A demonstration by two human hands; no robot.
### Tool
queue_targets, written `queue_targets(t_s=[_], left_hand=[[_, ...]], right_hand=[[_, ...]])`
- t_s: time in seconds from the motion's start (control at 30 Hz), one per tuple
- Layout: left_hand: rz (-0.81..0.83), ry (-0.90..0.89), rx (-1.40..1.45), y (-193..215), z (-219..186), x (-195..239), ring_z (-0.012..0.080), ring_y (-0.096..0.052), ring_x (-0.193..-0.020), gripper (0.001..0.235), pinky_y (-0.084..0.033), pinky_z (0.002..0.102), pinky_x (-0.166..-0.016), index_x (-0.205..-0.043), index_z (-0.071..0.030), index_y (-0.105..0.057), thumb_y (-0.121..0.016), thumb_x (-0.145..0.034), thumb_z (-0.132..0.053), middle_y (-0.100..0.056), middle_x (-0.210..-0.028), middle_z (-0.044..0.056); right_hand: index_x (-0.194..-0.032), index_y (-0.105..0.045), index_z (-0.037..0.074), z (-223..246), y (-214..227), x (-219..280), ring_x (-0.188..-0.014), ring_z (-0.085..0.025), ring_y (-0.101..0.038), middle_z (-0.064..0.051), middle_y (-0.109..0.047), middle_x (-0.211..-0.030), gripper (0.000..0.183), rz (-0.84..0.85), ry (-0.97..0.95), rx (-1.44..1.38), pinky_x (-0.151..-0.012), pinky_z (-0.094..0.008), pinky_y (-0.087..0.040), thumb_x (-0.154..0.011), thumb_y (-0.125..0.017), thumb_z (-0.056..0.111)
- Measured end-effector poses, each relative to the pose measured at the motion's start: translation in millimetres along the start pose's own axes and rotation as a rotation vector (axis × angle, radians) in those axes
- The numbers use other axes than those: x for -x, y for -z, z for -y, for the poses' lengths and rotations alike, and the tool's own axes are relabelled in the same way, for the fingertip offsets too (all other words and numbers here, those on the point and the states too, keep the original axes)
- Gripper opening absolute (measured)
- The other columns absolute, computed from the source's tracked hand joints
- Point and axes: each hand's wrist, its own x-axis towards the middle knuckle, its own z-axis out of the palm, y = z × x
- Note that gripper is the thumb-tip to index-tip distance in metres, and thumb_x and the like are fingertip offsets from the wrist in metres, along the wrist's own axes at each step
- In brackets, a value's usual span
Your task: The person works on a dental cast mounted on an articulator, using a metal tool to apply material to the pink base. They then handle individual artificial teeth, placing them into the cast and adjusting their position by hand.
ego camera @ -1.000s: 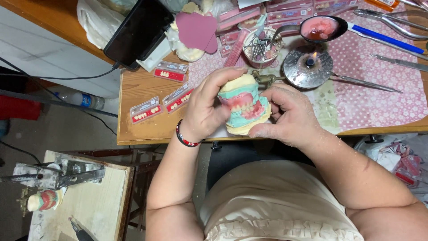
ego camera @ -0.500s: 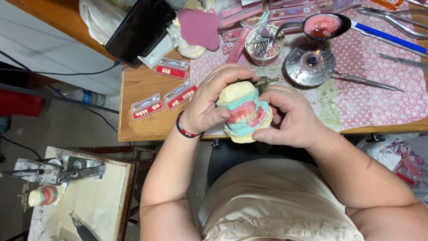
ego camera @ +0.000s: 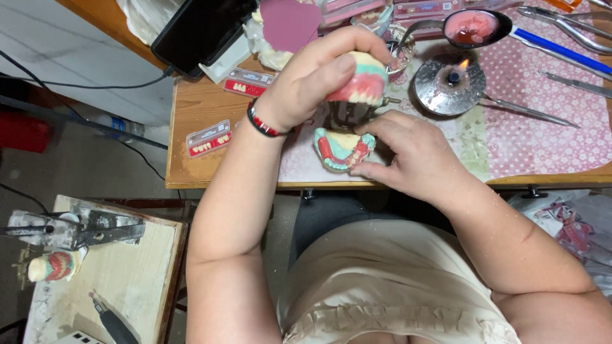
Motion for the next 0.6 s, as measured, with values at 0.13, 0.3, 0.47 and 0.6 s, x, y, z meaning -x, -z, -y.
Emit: queue_targets(t_s=[0.13, 0.3, 0.47, 0.6], left_hand=[[-0.017, -0.041, 0.053, 0.0, 10.8, -2.4, 0.0234, -0.062, -0.116, 0.058, -0.047, 0.037, -0.108, -0.122, -0.004, -0.060, -0.036, -0.109, -0.056, -0.063, -0.121, 0.010], [-0.189, -0.017, 0.003, 0.2, 20.6, -0.8, 0.0197, -0.061, -0.113, 0.057, -0.043, 0.033, -0.106, -0.114, -0.006, -0.066, -0.033, -0.107, -0.053, -0.065, -0.117, 0.006], [-0.268, 0.040, -0.055, -1.6, 16.2, 3.7, 0.0178, -0.059, -0.111, 0.068, -0.041, 0.031, -0.104, -0.111, -0.011, -0.067, -0.026, -0.103, -0.065, -0.065, -0.113, 0.004], [-0.239, -0.018, 0.035, 0.5, 30.8, 12.2, 0.0212, -0.060, -0.130, 0.082, -0.047, 0.036, -0.117, -0.132, -0.008, -0.058, -0.031, -0.103, -0.081, -0.061, -0.132, 0.006]], right_hand=[[-0.118, -0.069, 0.008, 5.8, -0.3, -1.1, -0.087, -0.031, -0.066, -0.009, -0.066, -0.096, 0.049, 0.014, 0.003, 0.071, -0.073, -0.042, -0.050, -0.089, -0.081, 0.046], [-0.134, -0.066, 0.007, 13.5, 8.1, -3.8, -0.102, -0.031, -0.067, -0.012, -0.069, -0.113, 0.058, 0.076, -0.030, 0.160, -0.082, -0.043, -0.054, -0.093, -0.076, 0.047], [-0.133, -0.067, 0.009, 20.0, 26.4, -10.1, -0.106, -0.027, -0.067, -0.012, -0.062, -0.117, 0.043, 0.120, 0.090, 0.123, -0.086, -0.040, -0.056, -0.096, -0.077, 0.028], [-0.130, -0.068, 0.004, 15.6, 33.3, -1.6, -0.098, -0.027, -0.069, -0.013, -0.068, -0.116, 0.040, 0.084, 0.051, 0.238, -0.073, -0.039, -0.057, -0.098, -0.077, 0.026]])
